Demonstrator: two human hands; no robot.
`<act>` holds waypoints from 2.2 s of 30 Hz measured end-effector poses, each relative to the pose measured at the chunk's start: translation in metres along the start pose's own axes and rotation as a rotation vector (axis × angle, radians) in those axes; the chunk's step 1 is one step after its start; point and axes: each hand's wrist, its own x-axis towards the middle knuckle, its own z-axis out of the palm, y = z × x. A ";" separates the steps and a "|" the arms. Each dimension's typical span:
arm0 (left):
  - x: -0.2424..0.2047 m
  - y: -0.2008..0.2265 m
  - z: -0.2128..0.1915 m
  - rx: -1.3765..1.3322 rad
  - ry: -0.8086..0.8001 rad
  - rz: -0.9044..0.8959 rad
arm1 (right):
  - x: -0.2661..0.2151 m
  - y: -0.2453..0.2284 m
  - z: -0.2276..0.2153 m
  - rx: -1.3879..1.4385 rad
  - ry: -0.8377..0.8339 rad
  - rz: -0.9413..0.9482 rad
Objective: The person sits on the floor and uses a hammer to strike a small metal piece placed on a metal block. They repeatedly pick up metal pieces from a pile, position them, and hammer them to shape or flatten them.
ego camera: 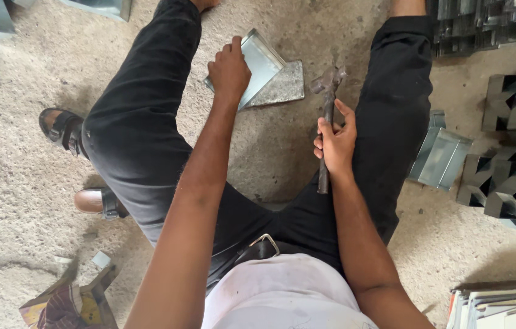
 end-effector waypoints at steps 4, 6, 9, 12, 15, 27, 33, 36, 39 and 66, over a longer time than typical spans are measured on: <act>0.003 0.007 -0.014 0.018 0.007 0.084 | 0.000 -0.003 0.007 -0.028 -0.008 0.022; -0.007 0.019 -0.019 0.175 0.436 0.304 | -0.002 -0.005 0.009 -0.038 -0.010 0.042; -0.010 0.040 -0.027 0.027 0.090 0.248 | -0.002 -0.004 0.011 -0.037 -0.026 0.038; -0.037 0.053 -0.027 0.109 -0.268 0.276 | -0.001 -0.004 0.012 -0.025 -0.031 0.040; -0.059 0.050 -0.016 0.024 -0.229 0.337 | -0.001 -0.009 0.016 -0.038 -0.012 0.019; -0.034 0.074 -0.071 -0.063 0.028 0.400 | -0.066 -0.066 -0.004 0.162 -0.061 -0.656; -0.035 0.076 -0.050 -0.010 -0.036 0.370 | -0.063 -0.057 -0.007 0.057 -0.042 -0.690; -0.032 0.077 -0.058 -0.014 0.000 0.379 | -0.055 -0.030 0.011 -0.098 -0.122 -0.417; -0.041 0.076 -0.062 -0.001 -0.012 0.375 | -0.046 -0.017 0.023 -0.208 -0.125 -0.188; -0.041 0.069 0.055 -1.477 0.397 0.035 | -0.062 -0.077 0.022 -1.176 0.131 -1.034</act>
